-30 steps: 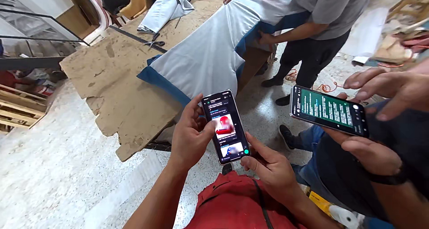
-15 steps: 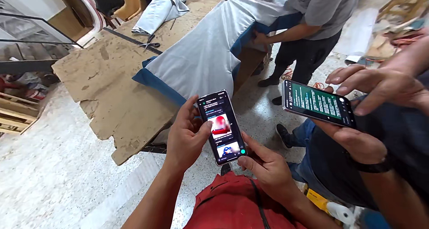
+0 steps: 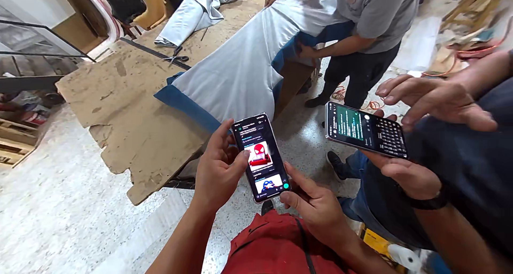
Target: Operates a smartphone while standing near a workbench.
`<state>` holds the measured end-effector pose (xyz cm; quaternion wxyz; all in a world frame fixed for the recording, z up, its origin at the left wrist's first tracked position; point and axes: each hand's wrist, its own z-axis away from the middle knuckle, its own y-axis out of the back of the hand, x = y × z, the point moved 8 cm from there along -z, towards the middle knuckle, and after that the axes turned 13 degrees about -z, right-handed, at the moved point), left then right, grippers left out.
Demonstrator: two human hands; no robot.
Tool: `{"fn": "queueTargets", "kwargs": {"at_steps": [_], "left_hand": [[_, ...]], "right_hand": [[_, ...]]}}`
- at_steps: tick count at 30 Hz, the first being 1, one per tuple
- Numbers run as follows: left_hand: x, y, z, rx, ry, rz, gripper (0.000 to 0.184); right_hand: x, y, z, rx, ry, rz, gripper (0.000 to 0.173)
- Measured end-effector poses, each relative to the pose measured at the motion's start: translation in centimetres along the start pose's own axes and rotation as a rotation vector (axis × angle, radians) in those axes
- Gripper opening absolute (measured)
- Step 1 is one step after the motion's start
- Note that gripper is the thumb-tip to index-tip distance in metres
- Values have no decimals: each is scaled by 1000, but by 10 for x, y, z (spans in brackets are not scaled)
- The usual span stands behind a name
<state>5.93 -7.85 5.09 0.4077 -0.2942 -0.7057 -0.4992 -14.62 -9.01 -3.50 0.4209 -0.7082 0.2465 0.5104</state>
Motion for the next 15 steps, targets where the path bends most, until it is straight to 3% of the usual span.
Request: {"fn": "queueTargets", "kwargs": {"at_steps": [15], "left_hand": [[-15,0,-4,34,-73,-18,79]], "right_hand": [[-15,-1,-1,-26,61,-2,50]]}}
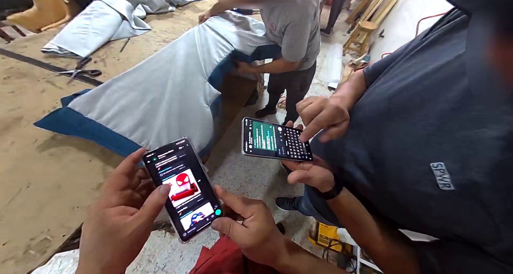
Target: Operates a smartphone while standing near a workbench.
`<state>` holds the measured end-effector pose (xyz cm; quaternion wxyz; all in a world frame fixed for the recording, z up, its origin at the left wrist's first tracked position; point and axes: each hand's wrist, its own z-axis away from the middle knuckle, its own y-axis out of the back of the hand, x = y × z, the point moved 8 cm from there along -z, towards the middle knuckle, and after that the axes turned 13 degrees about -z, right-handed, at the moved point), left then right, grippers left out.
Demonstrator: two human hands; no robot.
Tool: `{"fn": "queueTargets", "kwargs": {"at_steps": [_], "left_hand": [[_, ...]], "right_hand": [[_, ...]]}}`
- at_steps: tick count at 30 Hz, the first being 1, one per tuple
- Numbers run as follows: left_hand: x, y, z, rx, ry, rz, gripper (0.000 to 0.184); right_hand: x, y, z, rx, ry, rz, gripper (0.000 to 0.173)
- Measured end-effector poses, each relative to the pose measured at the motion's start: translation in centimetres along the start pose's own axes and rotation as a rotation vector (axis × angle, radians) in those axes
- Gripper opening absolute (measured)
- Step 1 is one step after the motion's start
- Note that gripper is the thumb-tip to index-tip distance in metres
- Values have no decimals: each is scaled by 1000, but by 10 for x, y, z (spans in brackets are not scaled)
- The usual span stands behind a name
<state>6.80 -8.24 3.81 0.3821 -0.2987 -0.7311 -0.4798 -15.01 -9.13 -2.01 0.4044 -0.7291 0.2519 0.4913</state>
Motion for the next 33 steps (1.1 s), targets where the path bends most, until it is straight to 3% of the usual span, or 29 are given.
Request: {"fn": "queueTargets", "kwargs": {"at_steps": [33], "left_hand": [[12,-1,5,-9,-6,1,77]], "right_hand": [[-6,2,5,16,-8,-8,50]]}}
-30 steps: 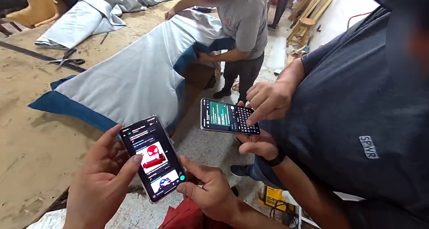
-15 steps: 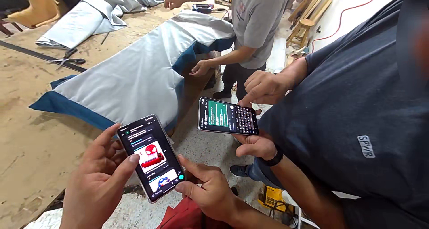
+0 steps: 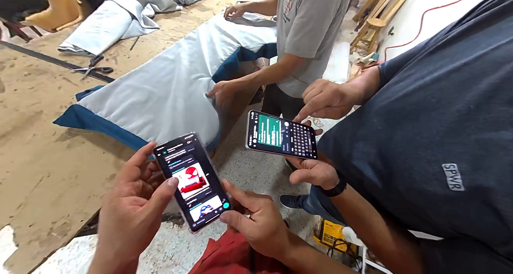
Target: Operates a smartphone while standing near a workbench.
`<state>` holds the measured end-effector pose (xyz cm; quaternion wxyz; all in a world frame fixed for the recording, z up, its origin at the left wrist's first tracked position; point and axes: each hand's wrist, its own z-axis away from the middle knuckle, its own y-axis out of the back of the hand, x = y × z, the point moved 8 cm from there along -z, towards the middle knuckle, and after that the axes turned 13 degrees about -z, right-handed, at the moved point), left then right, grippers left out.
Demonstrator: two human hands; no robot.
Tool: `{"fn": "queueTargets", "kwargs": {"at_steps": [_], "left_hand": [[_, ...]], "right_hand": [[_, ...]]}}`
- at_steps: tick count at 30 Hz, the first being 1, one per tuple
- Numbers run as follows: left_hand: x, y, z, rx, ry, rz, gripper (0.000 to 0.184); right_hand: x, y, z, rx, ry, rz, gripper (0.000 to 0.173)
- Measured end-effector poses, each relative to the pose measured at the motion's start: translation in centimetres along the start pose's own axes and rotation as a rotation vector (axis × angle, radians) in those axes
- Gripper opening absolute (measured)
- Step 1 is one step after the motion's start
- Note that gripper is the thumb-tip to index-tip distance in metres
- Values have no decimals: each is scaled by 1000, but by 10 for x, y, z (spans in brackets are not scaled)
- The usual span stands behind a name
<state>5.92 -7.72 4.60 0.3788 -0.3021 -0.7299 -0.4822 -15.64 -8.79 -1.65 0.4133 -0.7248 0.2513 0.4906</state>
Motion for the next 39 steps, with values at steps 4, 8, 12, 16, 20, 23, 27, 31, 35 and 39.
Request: {"fn": "queueTargets", "kwargs": {"at_steps": [4,8,12,16,20,23,27,31,35,39], "left_hand": [[3,2,7,-33,40,62,77],[6,-7,10,-137,51,188,86],[6,-21,24,-299,30,301,103],[3,-22,30,-259,-10,374,103],[0,-8,22,-46,9,421,87],[-1,14,13,141,64,261,54],[3,28,8,225,133,132,32],[4,30,7,246,178,82,29],[8,28,6,247,176,51,26],[8,24,4,223,190,33,29]], "right_hand": [[7,-2,2,27,-26,3,47],[14,0,3,37,-65,15,49],[13,1,2,46,-52,16,50],[14,-2,0,-10,-7,16,51],[12,-4,0,-43,50,66,51],[15,-8,1,-77,57,99,50],[18,-8,2,-76,40,63,53],[17,-7,2,-77,32,99,53],[16,-8,1,-97,41,97,52],[14,-8,1,-90,56,113,51]]}}
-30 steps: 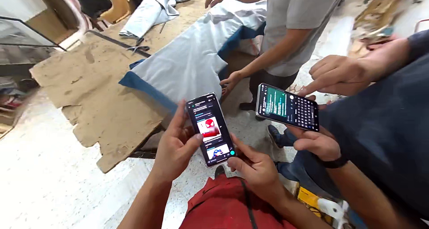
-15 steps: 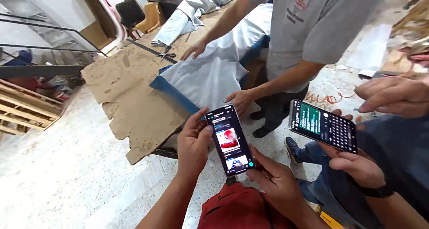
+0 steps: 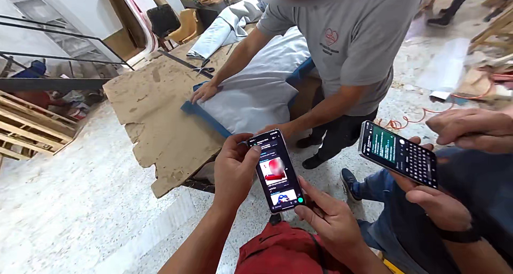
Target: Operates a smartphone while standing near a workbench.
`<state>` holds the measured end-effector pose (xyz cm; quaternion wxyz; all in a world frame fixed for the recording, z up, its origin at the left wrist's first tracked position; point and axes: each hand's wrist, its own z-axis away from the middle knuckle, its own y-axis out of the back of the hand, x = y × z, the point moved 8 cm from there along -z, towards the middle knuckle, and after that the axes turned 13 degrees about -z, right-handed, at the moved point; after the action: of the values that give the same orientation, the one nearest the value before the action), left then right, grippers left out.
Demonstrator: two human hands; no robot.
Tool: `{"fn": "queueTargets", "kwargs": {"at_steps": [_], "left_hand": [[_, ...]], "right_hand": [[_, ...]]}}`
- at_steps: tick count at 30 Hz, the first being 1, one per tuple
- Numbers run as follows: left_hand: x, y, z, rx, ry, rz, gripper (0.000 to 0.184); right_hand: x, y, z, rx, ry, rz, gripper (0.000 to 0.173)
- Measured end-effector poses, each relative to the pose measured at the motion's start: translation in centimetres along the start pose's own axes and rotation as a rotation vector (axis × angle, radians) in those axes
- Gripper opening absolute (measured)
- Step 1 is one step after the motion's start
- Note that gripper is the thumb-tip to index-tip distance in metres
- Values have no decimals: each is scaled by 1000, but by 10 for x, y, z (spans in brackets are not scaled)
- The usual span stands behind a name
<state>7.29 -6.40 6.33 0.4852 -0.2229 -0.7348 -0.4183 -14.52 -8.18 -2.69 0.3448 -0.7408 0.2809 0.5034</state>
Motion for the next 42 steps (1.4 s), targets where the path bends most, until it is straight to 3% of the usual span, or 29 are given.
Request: {"fn": "queueTargets", "kwargs": {"at_steps": [3,8,11,18,21,27,42], "left_hand": [[-1,-3,1,-35,15,-15,34],[-11,-29,20,-407,-19,203,96],[-21,-35,31,-527,-53,233,107],[-20,-38,38,-509,-223,-95,128],[-24,-40,33,-486,-222,-160,129],[-16,-39,29,-628,-233,178,110],[-11,-45,24,-623,-217,120,108]], "right_hand": [[0,0,0,0,-25,-9,51],[2,5,0,55,-54,-39,51],[2,6,0,53,-57,-41,51],[2,7,-5,63,-34,-66,51],[1,7,-8,64,-30,-76,52],[3,12,-12,60,-38,-102,52],[4,17,-14,83,-53,-119,51]]}}
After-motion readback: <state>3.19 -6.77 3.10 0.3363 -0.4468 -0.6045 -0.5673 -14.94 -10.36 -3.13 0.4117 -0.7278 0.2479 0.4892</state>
